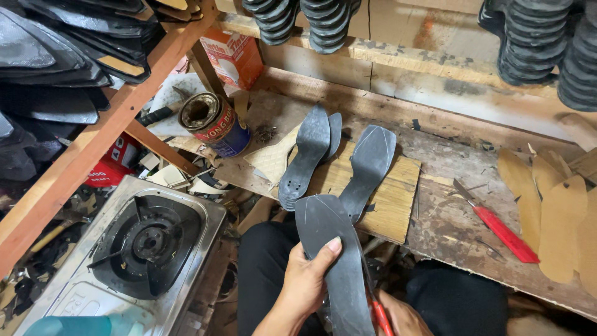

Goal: The person trims the edges of black shoe insoles using red-handled scissors and a utility knife. They repeatedly cut along the perimeter, switch between tools, and stack the finished insoles on the workbench.

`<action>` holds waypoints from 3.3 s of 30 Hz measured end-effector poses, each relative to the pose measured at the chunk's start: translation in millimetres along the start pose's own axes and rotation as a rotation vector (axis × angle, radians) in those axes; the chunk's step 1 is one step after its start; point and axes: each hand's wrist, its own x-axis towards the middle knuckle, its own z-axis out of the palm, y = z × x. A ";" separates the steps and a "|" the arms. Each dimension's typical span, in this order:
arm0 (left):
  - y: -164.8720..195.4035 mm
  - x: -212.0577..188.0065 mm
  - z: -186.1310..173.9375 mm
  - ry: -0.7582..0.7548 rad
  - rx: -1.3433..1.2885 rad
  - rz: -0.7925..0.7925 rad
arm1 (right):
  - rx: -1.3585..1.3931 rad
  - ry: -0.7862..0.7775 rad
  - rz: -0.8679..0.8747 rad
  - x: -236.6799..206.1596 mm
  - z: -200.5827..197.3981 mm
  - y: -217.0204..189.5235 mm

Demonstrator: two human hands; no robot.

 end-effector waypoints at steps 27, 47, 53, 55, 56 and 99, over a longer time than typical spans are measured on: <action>-2.3 -9.2 5.1 -0.002 0.001 0.002 | -0.030 0.073 -0.076 -5.0 4.5 53.5; 2.5 -15.2 9.2 -0.001 0.023 -0.039 | 0.052 0.076 -0.312 -10.7 1.3 53.4; -2.7 -18.6 6.1 -0.023 0.004 -0.094 | 0.096 0.120 -0.221 -14.1 6.6 47.7; -2.5 -18.8 5.8 -0.024 -0.003 -0.097 | 0.087 0.130 -0.228 -17.1 7.5 44.4; -2.0 -18.5 5.8 -0.028 -0.006 -0.094 | 0.062 0.129 -0.221 -18.2 6.9 42.9; 22.2 -9.8 8.7 -0.039 0.255 -0.015 | 0.099 0.070 -0.047 -28.2 -4.1 -13.0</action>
